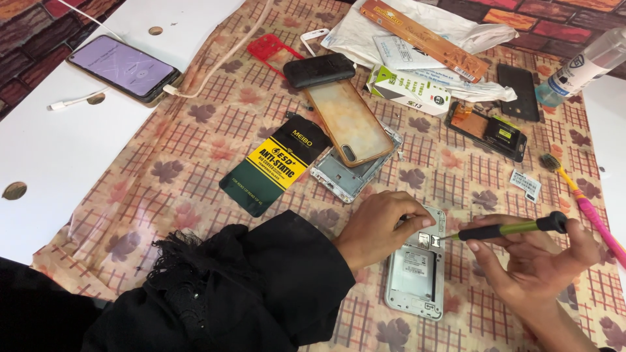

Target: The person disassembles a white smartphone using a screwdriver and a toothbrush. They remove the back cover, unscrew internal components, and clean the interior with the toothbrush before reassembling the device.

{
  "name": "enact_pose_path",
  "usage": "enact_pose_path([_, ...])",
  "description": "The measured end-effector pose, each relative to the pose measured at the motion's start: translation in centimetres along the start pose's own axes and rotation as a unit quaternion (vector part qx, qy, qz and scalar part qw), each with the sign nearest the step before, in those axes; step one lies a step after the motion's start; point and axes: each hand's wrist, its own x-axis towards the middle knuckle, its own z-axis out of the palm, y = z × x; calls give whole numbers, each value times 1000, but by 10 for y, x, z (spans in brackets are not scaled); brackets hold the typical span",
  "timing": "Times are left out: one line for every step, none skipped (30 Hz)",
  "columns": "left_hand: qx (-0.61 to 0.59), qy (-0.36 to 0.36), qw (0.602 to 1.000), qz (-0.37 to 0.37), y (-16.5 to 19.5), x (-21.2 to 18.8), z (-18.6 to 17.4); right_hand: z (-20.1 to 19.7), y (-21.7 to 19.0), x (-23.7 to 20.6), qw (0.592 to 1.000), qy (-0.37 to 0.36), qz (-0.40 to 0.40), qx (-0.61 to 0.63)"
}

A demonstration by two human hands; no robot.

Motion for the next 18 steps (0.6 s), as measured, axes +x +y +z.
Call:
enact_pose_path([8,6,1000,2,1,0,0,0,1,2,1000,1,-5,-17])
enact_pose_path([16,13,1000,3,2,-1,-1,1,1,3,999,1,-10,-34])
enact_pose_path([24,19,1000,4,2,-1,-1,2,1,4,999,2,-14,-50])
enact_pose_path([28,26,999,11,2,-1,-1,3,1,5,998,10,-6,-57])
enact_pose_path([32,33,999,17,3,-2,-2,5,2,6,998,17,1,-63])
enact_pose_path([36,40,998,24,2,-2,-2,6,2,7,997,24,9,-69])
enact_pose_path([40,45,998,28,2,-3,-1,8,3,7,997,22,11,-68])
enact_pose_path([44,48,997,33,2,-3,-1,9,4,8,997,20,13,-67])
enact_pose_path([49,52,997,38,2,-2,-1,10,4,9,998,19,15,-65])
enact_pose_path([55,52,996,42,1,-2,-1,11,5,9,998,16,19,-61])
enact_pose_path([61,52,996,45,1,-2,0,11,6,9,998,13,23,-58])
enact_pose_path([67,52,995,48,1,-2,0,11,7,9,998,10,27,-54])
enact_pose_path([64,50,996,48,1,-2,1,11,8,9,997,12,22,-69])
enact_pose_path([61,48,996,47,1,-2,1,11,8,8,996,14,18,-85])
enact_pose_path([58,46,996,47,1,-3,1,11,9,7,995,17,13,-100])
enact_pose_path([54,44,997,44,1,-3,2,11,9,7,995,17,14,-94])
enact_pose_path([50,42,997,41,1,-3,2,11,9,6,996,19,15,-88])
enact_pose_path([46,40,997,38,2,-3,2,12,9,6,996,20,16,-82])
